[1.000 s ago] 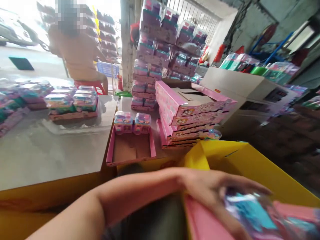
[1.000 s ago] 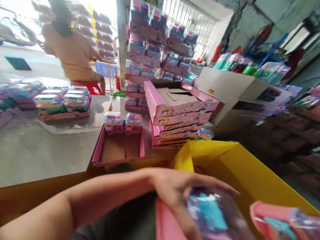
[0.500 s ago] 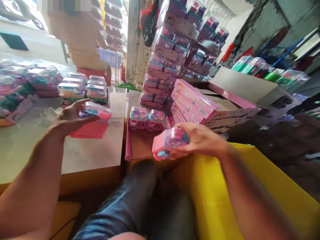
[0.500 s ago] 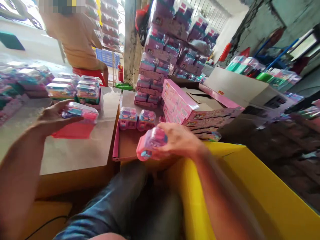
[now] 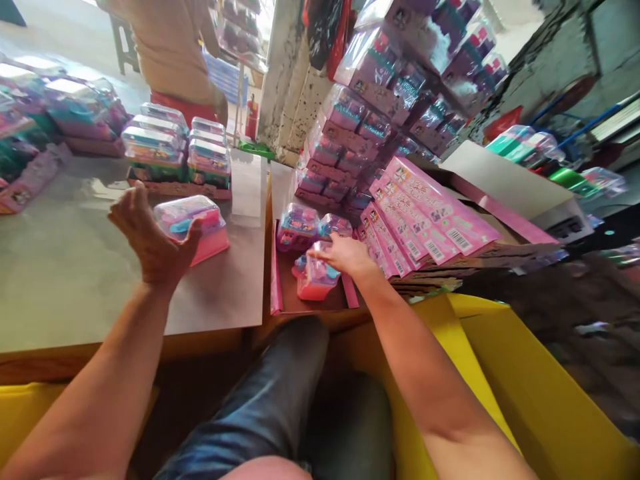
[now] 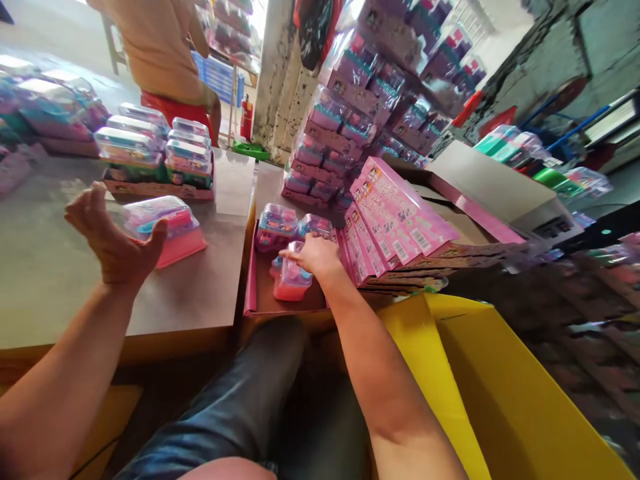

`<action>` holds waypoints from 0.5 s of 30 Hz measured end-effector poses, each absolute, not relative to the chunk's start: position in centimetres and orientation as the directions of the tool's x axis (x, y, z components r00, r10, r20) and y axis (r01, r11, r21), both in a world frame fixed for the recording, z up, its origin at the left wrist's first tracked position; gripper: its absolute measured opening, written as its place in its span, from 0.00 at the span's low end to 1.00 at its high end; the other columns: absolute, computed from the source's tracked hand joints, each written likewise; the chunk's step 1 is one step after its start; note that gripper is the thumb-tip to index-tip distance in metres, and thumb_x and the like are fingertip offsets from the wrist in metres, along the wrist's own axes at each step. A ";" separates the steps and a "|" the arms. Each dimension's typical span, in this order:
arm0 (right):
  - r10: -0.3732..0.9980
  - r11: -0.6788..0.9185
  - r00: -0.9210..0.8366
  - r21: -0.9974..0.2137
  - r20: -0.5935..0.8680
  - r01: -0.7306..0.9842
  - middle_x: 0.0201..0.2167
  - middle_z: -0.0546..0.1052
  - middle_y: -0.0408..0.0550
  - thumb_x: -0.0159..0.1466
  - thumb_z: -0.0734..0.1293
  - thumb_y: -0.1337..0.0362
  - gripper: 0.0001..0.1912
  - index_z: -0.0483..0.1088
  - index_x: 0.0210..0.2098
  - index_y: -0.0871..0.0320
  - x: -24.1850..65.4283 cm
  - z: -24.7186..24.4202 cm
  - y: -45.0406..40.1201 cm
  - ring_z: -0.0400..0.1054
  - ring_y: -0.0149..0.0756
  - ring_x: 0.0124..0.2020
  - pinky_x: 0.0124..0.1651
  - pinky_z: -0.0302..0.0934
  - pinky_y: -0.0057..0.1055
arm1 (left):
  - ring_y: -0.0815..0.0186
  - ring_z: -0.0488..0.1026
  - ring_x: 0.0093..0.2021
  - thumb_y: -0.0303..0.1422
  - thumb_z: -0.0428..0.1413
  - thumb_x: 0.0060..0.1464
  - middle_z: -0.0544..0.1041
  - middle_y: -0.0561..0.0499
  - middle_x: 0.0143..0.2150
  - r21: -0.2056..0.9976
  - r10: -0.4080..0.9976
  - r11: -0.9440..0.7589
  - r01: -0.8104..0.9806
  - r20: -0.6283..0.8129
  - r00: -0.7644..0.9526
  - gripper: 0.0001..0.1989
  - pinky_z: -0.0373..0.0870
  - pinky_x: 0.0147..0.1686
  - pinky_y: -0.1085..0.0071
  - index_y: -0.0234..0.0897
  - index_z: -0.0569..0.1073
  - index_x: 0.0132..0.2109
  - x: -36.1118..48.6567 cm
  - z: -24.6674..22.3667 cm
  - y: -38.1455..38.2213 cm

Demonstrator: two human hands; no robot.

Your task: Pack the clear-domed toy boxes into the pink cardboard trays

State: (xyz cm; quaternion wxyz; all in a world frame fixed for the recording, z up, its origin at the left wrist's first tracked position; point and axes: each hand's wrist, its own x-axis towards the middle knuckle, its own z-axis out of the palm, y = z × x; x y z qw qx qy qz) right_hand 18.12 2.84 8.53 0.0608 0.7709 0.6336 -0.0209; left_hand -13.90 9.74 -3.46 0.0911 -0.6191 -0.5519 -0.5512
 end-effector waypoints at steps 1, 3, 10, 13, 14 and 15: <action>0.955 -0.275 0.279 0.047 -0.103 0.960 0.50 0.74 0.71 0.59 0.58 0.29 0.49 0.64 0.61 0.66 18.2 8.7 2.6 0.69 0.64 0.54 0.55 0.62 0.55 | 0.51 0.54 0.66 0.47 0.59 0.54 0.60 0.33 0.65 0.447 0.507 -0.435 0.782 0.839 -0.197 0.44 0.50 0.67 0.52 0.22 0.54 0.67 -13.3 -3.2 9.0; 0.957 -0.275 0.266 -0.073 -0.120 0.959 0.56 0.71 0.69 0.65 0.54 0.32 0.45 0.59 0.65 0.63 19.2 8.8 1.9 0.66 0.60 0.59 0.59 0.59 0.55 | 0.57 0.64 0.61 0.44 0.54 0.59 0.66 0.38 0.60 0.421 0.515 -0.530 0.736 0.849 -0.115 0.31 0.60 0.62 0.60 0.27 0.63 0.62 -11.5 -2.8 7.5; 0.968 0.107 -0.206 -0.511 -0.141 0.853 0.69 0.52 0.51 0.48 0.79 0.50 0.59 0.47 0.71 0.45 23.3 5.7 -1.0 0.47 0.47 0.71 0.72 0.46 0.43 | 0.53 0.77 0.46 0.53 0.51 0.59 0.78 0.40 0.46 0.585 0.946 -0.230 0.778 -0.052 0.319 0.33 0.71 0.42 0.66 0.31 0.63 0.60 -2.9 -3.6 7.0; 0.993 0.099 -0.120 -0.514 -0.008 0.852 0.67 0.55 0.51 0.50 0.79 0.53 0.56 0.49 0.70 0.45 23.1 4.0 -1.5 0.52 0.46 0.68 0.72 0.46 0.44 | 0.53 0.76 0.50 0.47 0.52 0.58 0.77 0.39 0.50 0.542 0.899 -0.257 0.800 -0.170 0.404 0.25 0.70 0.44 0.67 0.32 0.68 0.55 -1.4 -4.8 8.4; 0.994 0.096 -0.104 -0.516 0.012 0.851 0.67 0.55 0.51 0.50 0.79 0.53 0.57 0.48 0.71 0.45 23.0 3.7 -1.6 0.52 0.47 0.69 0.72 0.46 0.45 | 0.55 0.77 0.48 0.44 0.51 0.58 0.78 0.41 0.49 0.547 0.888 -0.274 0.791 -0.172 0.427 0.22 0.70 0.43 0.68 0.34 0.68 0.54 -1.3 -5.1 8.7; 0.995 0.093 -0.100 -0.526 0.015 0.845 0.68 0.54 0.52 0.48 0.80 0.52 0.60 0.45 0.71 0.45 23.1 3.4 -1.6 0.51 0.48 0.69 0.72 0.46 0.45 | 0.56 0.77 0.46 0.41 0.50 0.58 0.79 0.43 0.47 0.557 0.882 -0.286 0.780 -0.165 0.441 0.20 0.70 0.42 0.69 0.35 0.68 0.53 -1.2 -5.3 8.9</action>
